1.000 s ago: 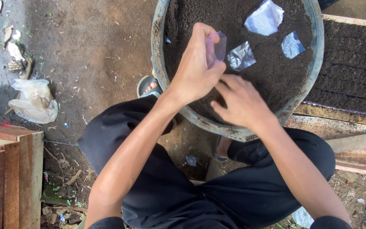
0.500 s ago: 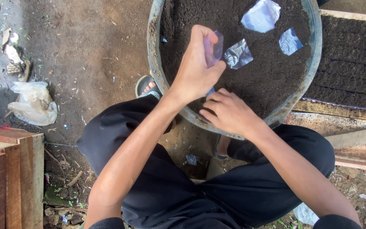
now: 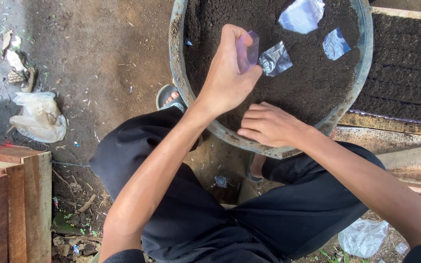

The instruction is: Filling small plastic bags with soil from a large basin by hand.

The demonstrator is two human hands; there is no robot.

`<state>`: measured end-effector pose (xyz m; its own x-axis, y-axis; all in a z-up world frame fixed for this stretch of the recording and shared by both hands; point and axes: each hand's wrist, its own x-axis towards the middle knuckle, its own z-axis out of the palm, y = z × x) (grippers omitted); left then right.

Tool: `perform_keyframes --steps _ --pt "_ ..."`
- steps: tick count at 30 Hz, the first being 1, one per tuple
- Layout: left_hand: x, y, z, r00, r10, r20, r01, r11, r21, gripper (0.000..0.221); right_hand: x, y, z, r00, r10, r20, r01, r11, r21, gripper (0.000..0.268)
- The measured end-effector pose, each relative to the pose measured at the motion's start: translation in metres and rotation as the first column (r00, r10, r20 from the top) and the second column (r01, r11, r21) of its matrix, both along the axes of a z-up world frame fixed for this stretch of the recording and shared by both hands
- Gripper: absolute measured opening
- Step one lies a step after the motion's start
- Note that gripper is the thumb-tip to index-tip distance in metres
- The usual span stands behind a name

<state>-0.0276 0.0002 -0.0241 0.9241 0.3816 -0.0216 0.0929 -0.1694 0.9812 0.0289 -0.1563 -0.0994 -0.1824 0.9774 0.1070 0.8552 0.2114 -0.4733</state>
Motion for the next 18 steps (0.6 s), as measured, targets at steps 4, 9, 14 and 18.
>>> perform_keyframes --steps 4,9,14,18 --pt "0.003 -0.004 -0.006 1.000 -0.020 0.015 0.020 1.000 0.008 0.030 0.003 -0.003 -0.013 0.998 -0.045 0.033 0.042 0.995 0.093 0.028" --pt "0.008 -0.009 -0.019 0.999 0.006 0.044 -0.001 0.993 -0.120 0.028 0.006 0.011 0.006 0.870 -0.418 -0.261 0.429 0.903 -0.017 0.030" --pt "0.016 -0.016 -0.035 0.994 0.037 0.101 0.010 0.904 -0.426 0.030 0.020 0.021 0.053 0.004 -0.713 -0.701 0.699 0.504 -0.508 0.021" --pt "0.018 -0.016 -0.030 0.998 0.048 0.027 -0.032 0.903 -0.428 0.031 0.031 0.024 0.083 -0.581 -0.398 -0.710 0.562 0.436 -0.703 0.020"
